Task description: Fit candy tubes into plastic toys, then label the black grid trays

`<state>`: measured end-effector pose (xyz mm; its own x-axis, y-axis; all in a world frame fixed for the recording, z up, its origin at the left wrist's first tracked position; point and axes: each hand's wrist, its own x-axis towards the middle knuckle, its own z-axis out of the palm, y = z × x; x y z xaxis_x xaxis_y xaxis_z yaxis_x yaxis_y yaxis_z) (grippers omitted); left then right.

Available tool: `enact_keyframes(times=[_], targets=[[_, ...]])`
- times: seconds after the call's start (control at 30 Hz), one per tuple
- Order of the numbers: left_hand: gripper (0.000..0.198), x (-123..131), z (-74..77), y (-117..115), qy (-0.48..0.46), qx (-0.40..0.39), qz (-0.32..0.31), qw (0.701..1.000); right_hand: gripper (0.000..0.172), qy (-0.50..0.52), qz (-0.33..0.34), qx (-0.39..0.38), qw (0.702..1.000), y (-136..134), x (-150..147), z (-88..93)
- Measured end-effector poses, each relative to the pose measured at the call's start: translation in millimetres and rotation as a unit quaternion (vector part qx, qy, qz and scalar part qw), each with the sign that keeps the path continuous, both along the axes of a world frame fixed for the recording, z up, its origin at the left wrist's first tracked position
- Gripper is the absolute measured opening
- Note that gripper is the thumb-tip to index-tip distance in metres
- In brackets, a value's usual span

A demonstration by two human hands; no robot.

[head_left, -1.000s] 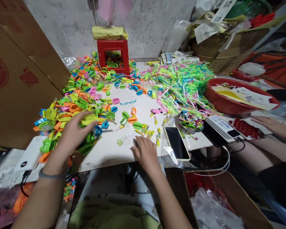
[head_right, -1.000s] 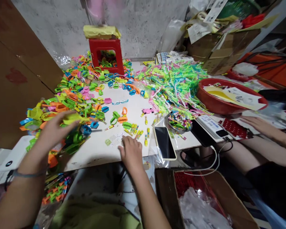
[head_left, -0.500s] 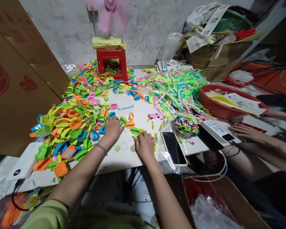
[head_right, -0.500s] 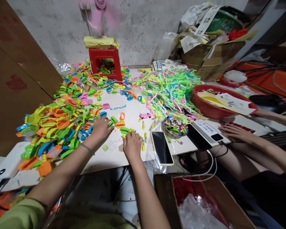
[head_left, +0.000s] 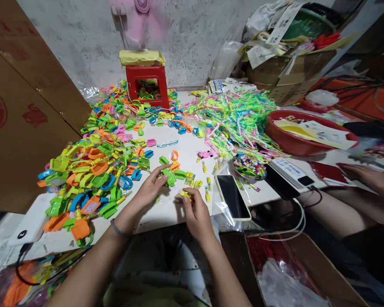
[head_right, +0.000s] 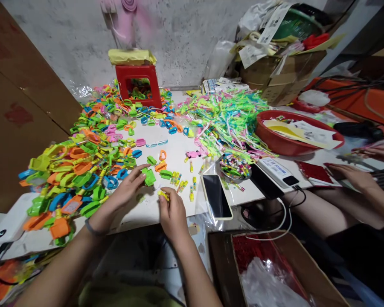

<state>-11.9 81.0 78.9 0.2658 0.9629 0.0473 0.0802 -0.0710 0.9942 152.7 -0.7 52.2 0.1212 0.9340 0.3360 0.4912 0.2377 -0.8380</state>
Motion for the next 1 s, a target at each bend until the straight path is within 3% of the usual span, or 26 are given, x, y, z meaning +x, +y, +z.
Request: enact_keyframes(times=[0.1,0.2,0.4,0.5,0.67,0.83,0.93,1.0], targets=[[0.041,4,3.5,-25,-0.105,-0.031,0.032,0.993,0.016,-0.001,-0.025,0.058,0.998,-10,-2,13.0],[0.039,6,5.8,-42,-0.143,-0.028,0.047,0.988,0.015,0.000,-0.041,0.112,0.993,-17,-3,23.4],[0.053,3,16.0,-57,-0.117,-0.006,0.024,0.993,0.018,-0.003,-0.051,0.146,0.988,-20,-3,32.1],[0.046,2,21.2,-62,-0.095,-0.009,0.011,0.995,0.017,-0.032,-0.045,0.155,0.986,-21,-3,33.6],[0.050,3,26.2,-69,-0.090,-0.081,0.030,0.992,0.014,-0.186,-0.022,0.158,0.970,-23,1,41.1],[0.057,-1,12.7,-66,-0.098,-0.190,-0.005,0.977,0.013,-0.355,0.001,0.104,0.929,-27,3,40.3],[0.060,-7,-2.0,-65,-0.096,-0.228,-0.027,0.969,0.016,-0.371,0.040,0.071,0.925,-25,-1,30.1],[0.058,-16,-6.7,-63,-0.068,-0.208,-0.020,0.976,0.017,-0.368,0.058,0.045,0.927,-19,-2,21.6]])
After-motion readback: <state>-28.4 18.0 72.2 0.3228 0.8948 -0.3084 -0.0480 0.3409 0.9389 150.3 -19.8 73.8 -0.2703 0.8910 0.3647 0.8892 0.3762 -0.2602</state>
